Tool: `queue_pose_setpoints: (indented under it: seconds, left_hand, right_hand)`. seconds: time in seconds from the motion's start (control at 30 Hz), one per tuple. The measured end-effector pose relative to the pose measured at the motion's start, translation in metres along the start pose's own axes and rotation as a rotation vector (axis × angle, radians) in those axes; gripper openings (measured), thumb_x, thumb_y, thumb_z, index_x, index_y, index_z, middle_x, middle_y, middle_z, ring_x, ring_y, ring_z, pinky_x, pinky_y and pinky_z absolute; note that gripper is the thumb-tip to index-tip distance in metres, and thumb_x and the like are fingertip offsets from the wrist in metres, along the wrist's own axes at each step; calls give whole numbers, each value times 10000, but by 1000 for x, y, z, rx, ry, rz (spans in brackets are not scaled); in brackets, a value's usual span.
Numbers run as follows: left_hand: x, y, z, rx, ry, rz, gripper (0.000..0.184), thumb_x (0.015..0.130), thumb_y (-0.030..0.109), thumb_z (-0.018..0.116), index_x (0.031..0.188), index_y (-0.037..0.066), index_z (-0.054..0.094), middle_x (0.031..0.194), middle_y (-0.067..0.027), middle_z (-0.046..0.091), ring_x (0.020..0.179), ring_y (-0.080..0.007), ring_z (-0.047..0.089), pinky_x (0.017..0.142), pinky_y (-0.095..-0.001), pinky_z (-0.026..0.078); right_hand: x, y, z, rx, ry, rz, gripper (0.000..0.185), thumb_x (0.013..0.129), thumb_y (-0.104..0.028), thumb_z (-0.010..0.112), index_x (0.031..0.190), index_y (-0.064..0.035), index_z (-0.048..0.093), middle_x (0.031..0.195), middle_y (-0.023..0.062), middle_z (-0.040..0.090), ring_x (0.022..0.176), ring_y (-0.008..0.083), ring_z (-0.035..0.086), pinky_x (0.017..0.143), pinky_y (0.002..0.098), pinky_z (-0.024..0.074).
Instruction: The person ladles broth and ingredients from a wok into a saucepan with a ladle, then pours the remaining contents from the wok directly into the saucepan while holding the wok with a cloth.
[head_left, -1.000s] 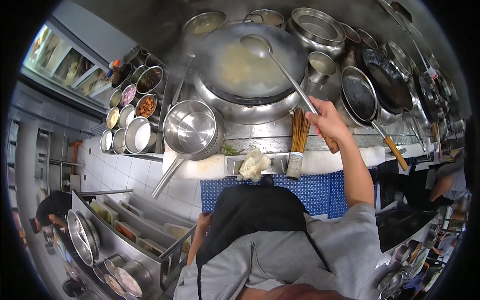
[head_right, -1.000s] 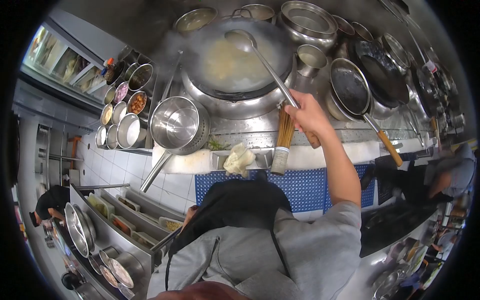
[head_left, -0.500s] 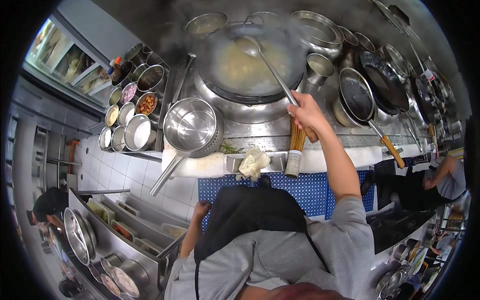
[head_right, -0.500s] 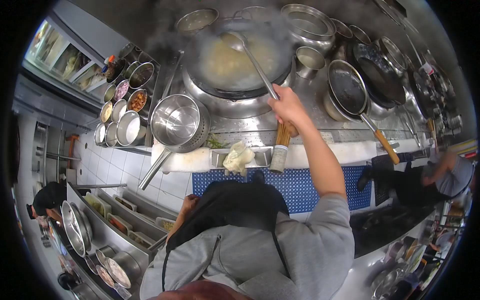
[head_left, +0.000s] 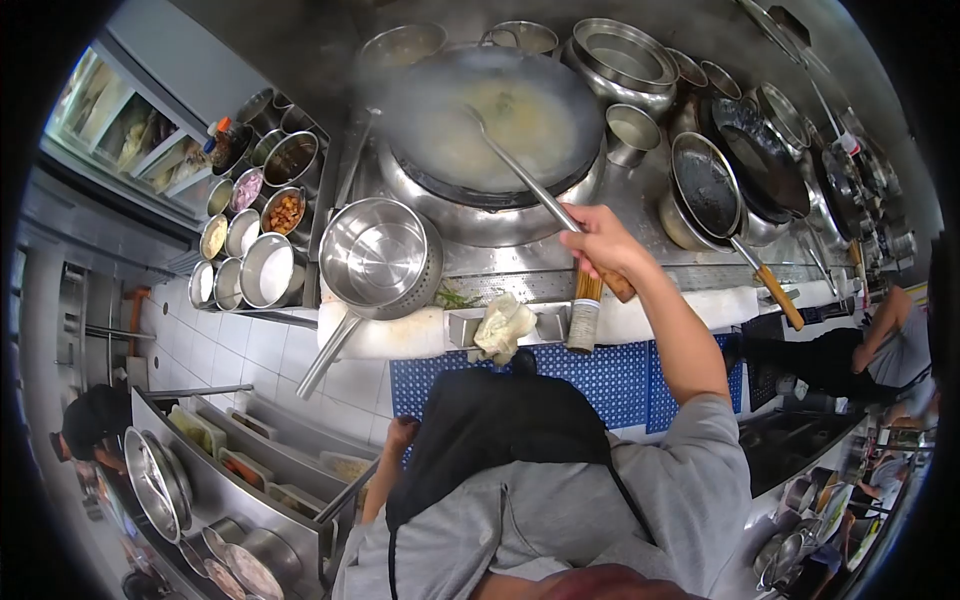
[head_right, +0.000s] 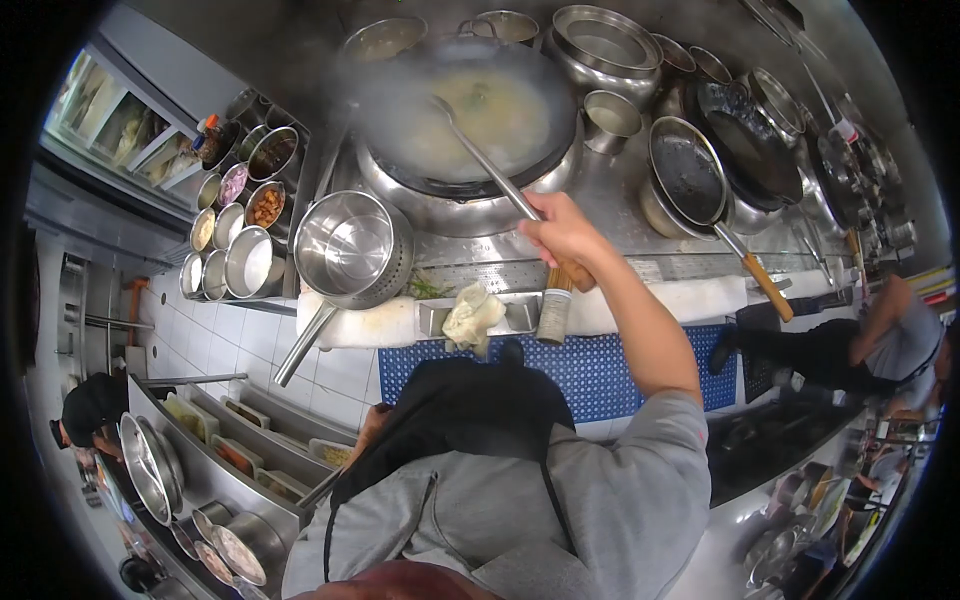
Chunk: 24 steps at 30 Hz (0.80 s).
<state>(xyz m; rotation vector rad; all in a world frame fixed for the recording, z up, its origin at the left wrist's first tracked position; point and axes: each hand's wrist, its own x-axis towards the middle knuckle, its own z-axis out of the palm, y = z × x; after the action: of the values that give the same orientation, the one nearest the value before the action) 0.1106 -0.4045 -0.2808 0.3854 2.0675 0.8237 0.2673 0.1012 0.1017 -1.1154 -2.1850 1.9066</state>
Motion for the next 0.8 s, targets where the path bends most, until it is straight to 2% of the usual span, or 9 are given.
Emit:
queue_pose_setpoints:
  seconds: [0.07, 0.17, 0.23, 0.33, 0.43, 0.53, 0.63, 0.73, 0.8]
  left_hand:
    - [8, -11, -3, 102, 1, 43, 230, 760, 214, 619, 824, 18, 721, 709, -137, 685, 689, -230, 668, 633, -368, 510]
    - [19, -3, -8, 162, -50, -11, 237, 747, 243, 630, 843, 49, 727, 760, -154, 694, 753, -258, 684, 680, -389, 516]
    - [30, -3, -9, 205, -37, 36, 235, 752, 262, 619, 827, 66, 725, 784, -154, 696, 778, -267, 685, 690, -388, 514]
    - [45, -8, -5, 252, -57, 175, 229, 781, 254, 558, 739, 75, 694, 773, -158, 673, 761, -316, 659, 682, -425, 500]
    - [55, -1, -6, 317, -94, 308, 209, 786, 218, 525, 704, 88, 666, 788, -158, 652, 769, -343, 632, 682, -476, 482]
    - [55, 18, -7, 335, -134, 262, 206, 788, 230, 528, 720, 99, 672, 811, -147, 656, 784, -341, 629, 684, -472, 486]
    - [58, 16, -7, 356, -116, 440, 190, 787, 213, 538, 721, 91, 668, 809, -136, 658, 779, -341, 623, 670, -464, 483]
    - [61, 12, -5, 412, -95, 495, 129, 756, 175, 572, 704, 84, 647, 763, -133, 638, 755, -334, 612, 646, -458, 474]
    - [60, 8, -3, 316, -78, 533, 91, 730, 147, 588, 679, 82, 627, 728, -137, 615, 730, -336, 603, 627, -460, 468]
  right_hand:
    - [-19, 2, -7, -72, 45, 16, 477, 904, -50, 567, 1373, -97, 487, 623, 4, 487, 419, 80, 459, 347, 252, 379]
    - [-41, 8, -7, -108, 182, 29, 545, 874, -35, 576, 1401, -42, 440, 626, 24, 504, 417, 95, 466, 358, 260, 386]
    - [-57, 4, -7, -71, 244, 2, 563, 862, -36, 588, 1400, 0, 426, 641, 30, 521, 422, 94, 471, 366, 255, 388]
    - [-74, 8, -9, 35, 306, -17, 570, 868, -47, 593, 1411, -18, 420, 646, 22, 517, 424, 88, 463, 365, 247, 384]
    - [-92, 11, -12, 170, 307, -9, 566, 882, -45, 582, 1422, -48, 414, 637, 5, 501, 427, 82, 467, 358, 242, 397]
    - [-104, 16, -17, 260, 276, -5, 566, 897, -42, 586, 1431, -54, 398, 637, 9, 512, 420, 82, 478, 352, 233, 403]
    - [-111, 23, -21, 334, 244, 7, 555, 907, -45, 585, 1429, -50, 396, 637, 12, 521, 414, 82, 483, 347, 225, 402]
    - [-111, 32, -23, 397, 241, 55, 542, 911, -58, 588, 1420, -42, 403, 632, 11, 527, 411, 81, 486, 346, 220, 402]
    - [-110, 35, -24, 441, 243, 92, 526, 907, -67, 595, 1402, -36, 421, 632, 12, 529, 414, 81, 485, 346, 219, 399]
